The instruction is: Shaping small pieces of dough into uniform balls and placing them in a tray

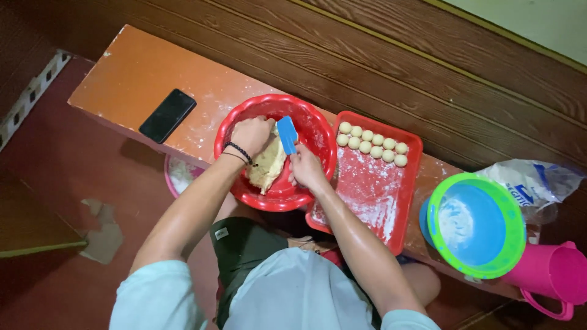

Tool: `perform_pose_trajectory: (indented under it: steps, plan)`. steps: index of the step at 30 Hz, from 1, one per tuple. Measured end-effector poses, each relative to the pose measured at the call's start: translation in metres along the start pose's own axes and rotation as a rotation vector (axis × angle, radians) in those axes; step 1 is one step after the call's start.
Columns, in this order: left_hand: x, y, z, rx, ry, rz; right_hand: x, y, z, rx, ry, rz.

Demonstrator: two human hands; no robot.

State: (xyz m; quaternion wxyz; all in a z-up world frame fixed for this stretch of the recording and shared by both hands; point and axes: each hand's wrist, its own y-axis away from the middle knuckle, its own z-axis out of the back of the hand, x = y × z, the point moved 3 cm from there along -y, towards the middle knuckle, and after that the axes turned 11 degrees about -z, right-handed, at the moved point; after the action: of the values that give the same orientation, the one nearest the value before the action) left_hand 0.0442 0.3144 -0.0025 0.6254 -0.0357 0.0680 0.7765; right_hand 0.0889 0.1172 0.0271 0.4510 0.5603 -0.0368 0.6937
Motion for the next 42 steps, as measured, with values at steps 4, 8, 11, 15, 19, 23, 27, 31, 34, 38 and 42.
perform_pose_trajectory:
  steps: [4,8,11,15,19,23,27,31,34,38,42]
  plan:
    - [0.012,-0.003,-0.016,-0.043,0.057,-0.011,0.001,-0.022,-0.016,0.008,-0.074,0.017]
    - [0.009,0.035,0.024,-0.146,0.247,-0.071,0.007,-0.031,-0.034,0.098,-0.429,-0.027]
    - [0.021,0.046,0.031,-0.227,0.347,-0.088,0.015,-0.008,-0.029,0.121,-0.311,-0.008]
    - [0.024,0.057,0.026,-0.248,0.239,-0.059,0.009,0.003,-0.035,0.136,-0.218,-0.006]
    - [0.019,0.074,0.021,-0.257,0.170,-0.069,0.029,-0.017,-0.048,0.156,-0.374,-0.013]
    - [0.037,0.080,0.022,-0.353,0.169,-0.020,0.029,0.000,-0.050,0.191,-0.267,0.015]
    - [0.010,0.087,0.057,-0.426,-0.125,-0.158,0.018,0.002,-0.054,0.189,-0.314,0.003]
    - [0.009,0.087,0.063,-0.415,-0.083,-0.200,0.011,-0.012,-0.055,0.152,-0.316,0.037]
    - [0.041,0.078,0.069,-0.448,0.193,0.037,0.010,-0.014,-0.050,0.114,-0.227,0.072]
    - [0.021,0.106,0.169,-0.741,0.776,0.096,0.019,-0.003,-0.041,0.099,-0.105,0.000]
    - [-0.010,0.118,0.195,-0.551,1.622,-0.030,0.066,0.040,-0.002,-0.013,0.478,0.161]
